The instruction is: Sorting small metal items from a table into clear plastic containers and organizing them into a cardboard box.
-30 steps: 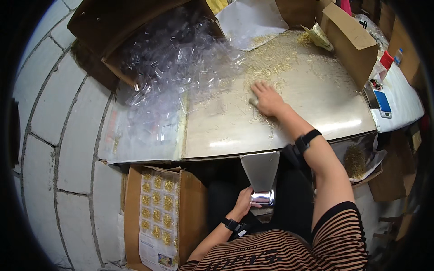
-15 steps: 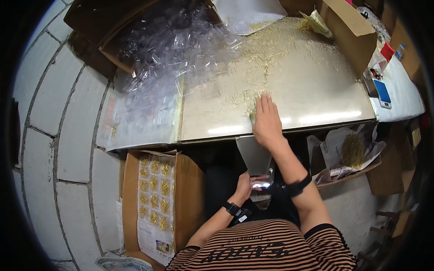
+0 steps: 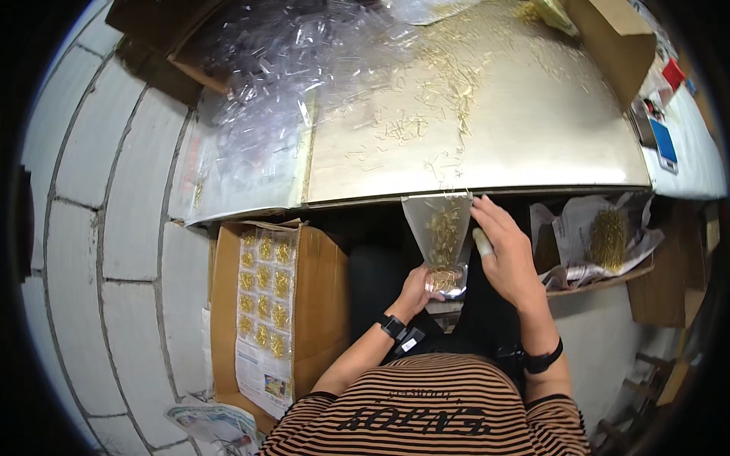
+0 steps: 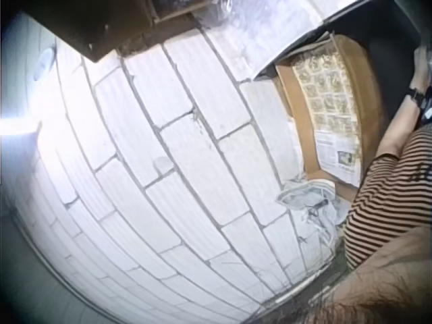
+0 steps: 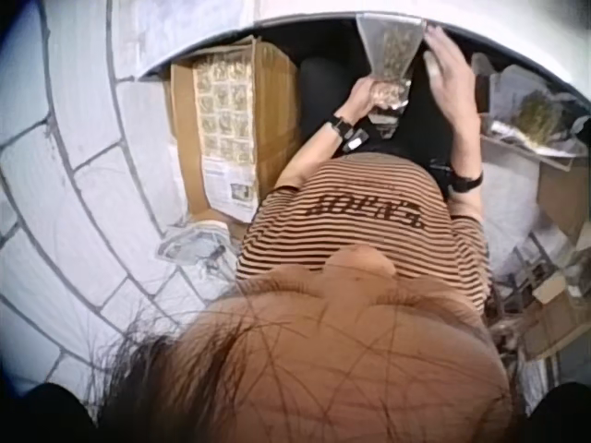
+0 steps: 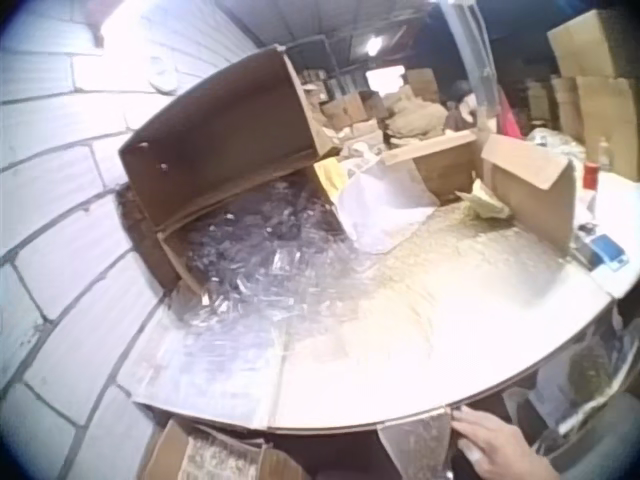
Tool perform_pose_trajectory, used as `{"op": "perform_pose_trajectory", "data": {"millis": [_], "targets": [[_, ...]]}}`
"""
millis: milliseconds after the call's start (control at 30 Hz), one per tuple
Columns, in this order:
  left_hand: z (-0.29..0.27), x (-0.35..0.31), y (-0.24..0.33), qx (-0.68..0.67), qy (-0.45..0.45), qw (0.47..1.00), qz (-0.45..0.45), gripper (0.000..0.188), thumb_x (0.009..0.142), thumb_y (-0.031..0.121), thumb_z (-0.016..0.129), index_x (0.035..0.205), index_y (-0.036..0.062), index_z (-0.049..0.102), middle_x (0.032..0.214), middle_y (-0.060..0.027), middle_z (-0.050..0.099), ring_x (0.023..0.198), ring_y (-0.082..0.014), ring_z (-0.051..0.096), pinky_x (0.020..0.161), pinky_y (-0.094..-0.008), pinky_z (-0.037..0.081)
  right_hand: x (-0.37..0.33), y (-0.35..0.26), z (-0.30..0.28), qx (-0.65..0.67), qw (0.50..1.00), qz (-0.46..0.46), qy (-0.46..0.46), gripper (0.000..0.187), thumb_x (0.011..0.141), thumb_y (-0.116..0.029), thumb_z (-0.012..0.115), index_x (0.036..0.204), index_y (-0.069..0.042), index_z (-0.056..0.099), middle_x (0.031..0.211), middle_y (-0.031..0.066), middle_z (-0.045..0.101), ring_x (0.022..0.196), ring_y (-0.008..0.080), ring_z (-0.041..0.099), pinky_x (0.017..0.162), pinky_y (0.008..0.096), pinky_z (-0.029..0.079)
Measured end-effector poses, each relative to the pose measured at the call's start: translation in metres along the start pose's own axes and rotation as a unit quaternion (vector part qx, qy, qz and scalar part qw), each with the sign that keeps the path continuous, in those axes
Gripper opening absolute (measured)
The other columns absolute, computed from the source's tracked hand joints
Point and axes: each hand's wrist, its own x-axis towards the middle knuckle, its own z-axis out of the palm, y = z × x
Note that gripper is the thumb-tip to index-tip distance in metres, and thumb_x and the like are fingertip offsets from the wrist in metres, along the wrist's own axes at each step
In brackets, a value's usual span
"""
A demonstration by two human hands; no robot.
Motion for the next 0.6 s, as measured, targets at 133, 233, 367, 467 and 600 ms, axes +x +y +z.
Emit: {"op": "perform_pose_trajectory", "data": {"millis": [133, 233, 367, 467, 600], "targets": [[-0.005, 0.002, -0.004, 0.023, 0.014, 1.000, -0.003, 0.048, 0.100, 0.037, 0.032, 0.123, -0.0024, 0.048, 0.104, -0.0172, 0.066, 0.078, -0.0233, 0.069, 0.049, -0.0255, 0.055, -0.004, 0.004, -0.004, 0.024, 1.000, -0.004, 0.001, 0.032, 0.083, 0.005, 0.056, 0.114, 0.001, 0.059, 0.124, 0.0178, 0.057, 0.121, 0.0334, 0.050, 0.100, 0.0382, 0.042], [-0.012, 0.003, -0.003, -0.003, -0.010, 1.000, 0.008, 0.044, 0.100, 0.032, 0.032, 0.122, -0.0029, 0.048, 0.106, -0.0176, 0.065, 0.081, -0.0245, 0.069, 0.050, -0.0265, 0.055, 0.014, 0.008, -0.004, 0.022, 0.999, -0.037, 0.007, 0.032, 0.082, 0.006, 0.056, 0.114, 0.001, 0.059, 0.123, 0.0178, 0.057, 0.120, 0.0335, 0.051, 0.100, 0.0383, 0.042], [-0.006, 0.004, -0.003, 0.018, 0.034, 0.999, -0.006, 0.038, 0.099, 0.026, 0.032, 0.116, -0.0036, 0.051, 0.101, -0.0161, 0.065, 0.079, -0.0224, 0.069, 0.049, -0.0274, 0.056, 0.057, 0.023, 0.003, -0.013, 0.995, -0.095, -0.005, 0.036, 0.086, -0.002, 0.056, 0.121, 0.001, 0.054, 0.130, 0.0183, 0.052, 0.125, 0.0336, 0.046, 0.104, 0.0405, 0.037], [0.002, 0.003, -0.005, 0.022, 0.040, 0.999, 0.019, 0.033, 0.098, 0.020, 0.035, 0.113, -0.0027, 0.052, 0.098, -0.0145, 0.065, 0.077, -0.0209, 0.068, 0.049, -0.0276, 0.056, 0.071, 0.037, 0.020, -0.154, 0.979, -0.135, -0.008, 0.046, 0.089, -0.016, 0.057, 0.129, 0.002, 0.046, 0.138, 0.0186, 0.043, 0.131, 0.0329, 0.038, 0.108, 0.0427, 0.031], [-0.004, 0.002, -0.013, 0.033, 0.070, 0.997, 0.030, 0.026, 0.096, 0.016, 0.041, 0.112, -0.0010, 0.052, 0.099, -0.0118, 0.064, 0.076, -0.0191, 0.067, 0.047, -0.0275, 0.056, 0.050, 0.028, 0.038, -0.246, 0.962, -0.113, -0.043, 0.062, 0.088, -0.026, 0.059, 0.135, 0.007, 0.036, 0.144, 0.0215, 0.034, 0.137, 0.0342, 0.028, 0.111, 0.0448, 0.026]]}}
